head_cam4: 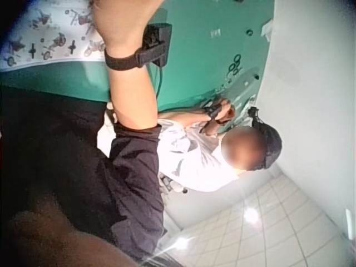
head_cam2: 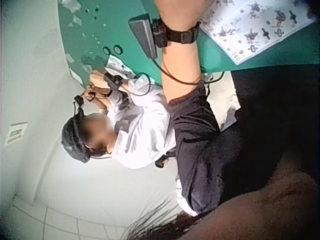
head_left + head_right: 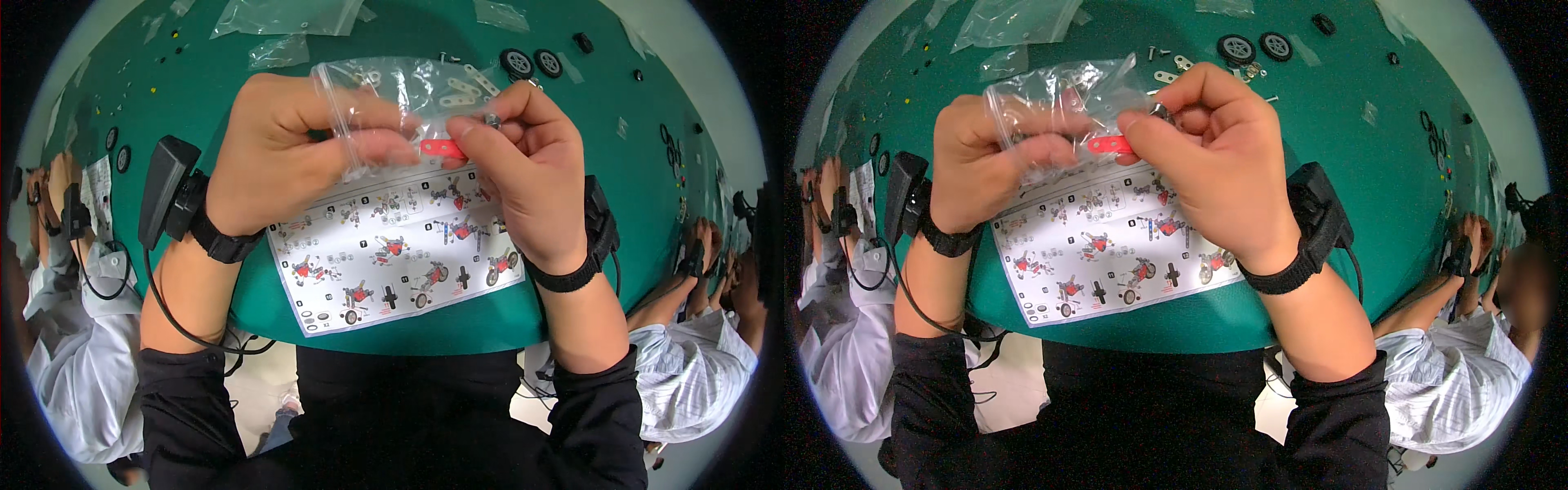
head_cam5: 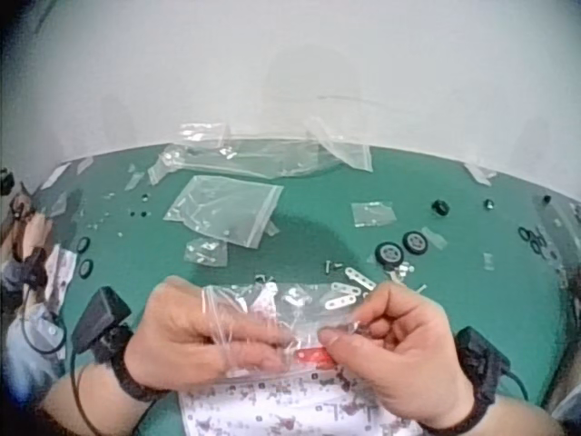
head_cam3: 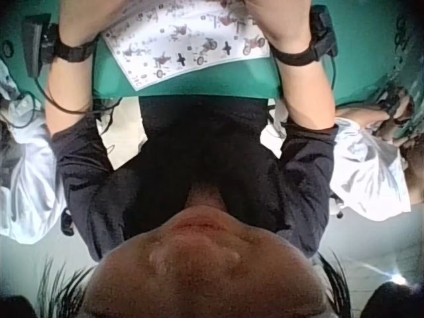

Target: The person looks at the instructions, opens a plastic bag, and removes a red metal plate. They pick up a small metal assembly, align the red plate against it, and join them by inserting a screw.

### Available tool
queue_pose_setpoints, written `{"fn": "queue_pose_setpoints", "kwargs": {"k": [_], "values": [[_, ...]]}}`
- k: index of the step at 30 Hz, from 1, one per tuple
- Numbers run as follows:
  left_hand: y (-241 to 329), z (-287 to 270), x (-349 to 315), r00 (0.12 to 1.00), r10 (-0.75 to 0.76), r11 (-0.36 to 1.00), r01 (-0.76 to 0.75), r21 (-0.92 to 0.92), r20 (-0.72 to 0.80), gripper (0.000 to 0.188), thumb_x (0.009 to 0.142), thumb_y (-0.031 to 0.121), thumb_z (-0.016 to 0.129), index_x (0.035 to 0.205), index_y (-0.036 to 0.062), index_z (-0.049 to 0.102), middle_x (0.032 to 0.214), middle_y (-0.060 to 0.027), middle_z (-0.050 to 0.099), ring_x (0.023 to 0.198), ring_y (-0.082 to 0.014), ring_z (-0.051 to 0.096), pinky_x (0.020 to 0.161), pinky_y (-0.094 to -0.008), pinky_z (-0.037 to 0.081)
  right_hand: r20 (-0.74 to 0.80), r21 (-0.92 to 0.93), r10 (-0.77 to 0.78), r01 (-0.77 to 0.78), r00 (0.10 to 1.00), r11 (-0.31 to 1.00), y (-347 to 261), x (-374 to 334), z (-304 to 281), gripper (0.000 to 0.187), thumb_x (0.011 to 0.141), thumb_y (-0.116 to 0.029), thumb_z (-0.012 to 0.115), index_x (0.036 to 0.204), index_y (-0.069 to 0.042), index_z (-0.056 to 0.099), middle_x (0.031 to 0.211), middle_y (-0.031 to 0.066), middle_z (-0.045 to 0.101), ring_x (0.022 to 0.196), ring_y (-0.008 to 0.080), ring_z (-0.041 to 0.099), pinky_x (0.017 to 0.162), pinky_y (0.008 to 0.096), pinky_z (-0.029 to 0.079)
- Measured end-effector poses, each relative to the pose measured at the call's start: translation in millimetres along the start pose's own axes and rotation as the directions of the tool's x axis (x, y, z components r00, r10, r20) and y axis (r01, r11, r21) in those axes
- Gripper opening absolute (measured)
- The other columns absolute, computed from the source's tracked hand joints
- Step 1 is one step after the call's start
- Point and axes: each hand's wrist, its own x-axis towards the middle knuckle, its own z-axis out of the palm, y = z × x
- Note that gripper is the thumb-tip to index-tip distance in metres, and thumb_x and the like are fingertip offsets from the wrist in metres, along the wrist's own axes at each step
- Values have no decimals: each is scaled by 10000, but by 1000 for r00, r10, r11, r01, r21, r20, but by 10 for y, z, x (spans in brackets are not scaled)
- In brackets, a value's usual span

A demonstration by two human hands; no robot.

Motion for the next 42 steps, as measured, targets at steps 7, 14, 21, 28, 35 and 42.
{"fn": "queue_pose_setpoints", "kwargs": {"k": [7, 14, 21, 28, 35, 42], "values": [[0, -5, 30, 993, 108, 984, -115, 134, 56, 333, 728, 92, 810, 1047, 18, 748, 979, -140, 741, 900, -265, 716, 823, -332, 543, -51, -16, -10, 10, 999, 1000, -11, -11, 12, 157, 878, 0, 696, 934, 25, 551, 818, 96, 688, 727, 126, 702, 610, 206, 533], [-42, 21, 53, 972, 224, 963, -233, 135, 74, 219, 767, 51, 774, 982, 21, 744, 1004, -140, 731, 948, -272, 700, 840, -351, 532, 3, 8, -32, 32, 999, 999, 77, 11, 29, 163, 884, -16, 693, 927, 13, 539, 809, 107, 696, 724, 128, 706, 608, 204, 537], [10, 14, 40, 984, 172, 971, -177, 164, 40, 113, 827, 20, 719, 939, 10, 733, 997, -135, 730, 945, -262, 697, 840, -345, 527, 53, -29, -8, 10, 999, 1000, 53, 4, 15, 136, 899, 16, 664, 968, -2, 549, 897, 111, 707, 761, 141, 701, 672, 224, 540], [51, -18, 63, 975, 216, 956, -221, 192, 42, 121, 812, -23, 710, 933, -16, 719, 1007, -167, 723, 954, -259, 693, 844, -330, 521, 35, -15, 23, -22, 999, 1000, 23, 5, 17, 132, 922, -72, 663, 1004, -54, 561, 825, 108, 715, 510, 18, 506, 455, 155, 320], [16, -30, 52, 971, 235, 955, -239, 174, 42, 123, 813, -24, 717, 936, -27, 722, 1023, -170, 718, 950, -247, 683, 831, -325, 521, 68, -13, -28, 29, 997, 1000, 101, 28, 11, 120, 940, -108, 660, 1030, -71, 590, 825, 98, 718, 466, -12, 387, 428, 159, 247], [-221, -25, 161, 934, 356, 931, -358, 79, 28, 90, 854, -14, 700, 936, -48, 697, 909, -144, 713, 811, -180, 672, 709, -273, 510, 39, 20, 8, -9, 999, 1000, 141, 6, -78, 126, 962, -101, 632, 1083, -86, 603, 834, 26, 675, 482, 6, 358, 432, 162, 258]]}}
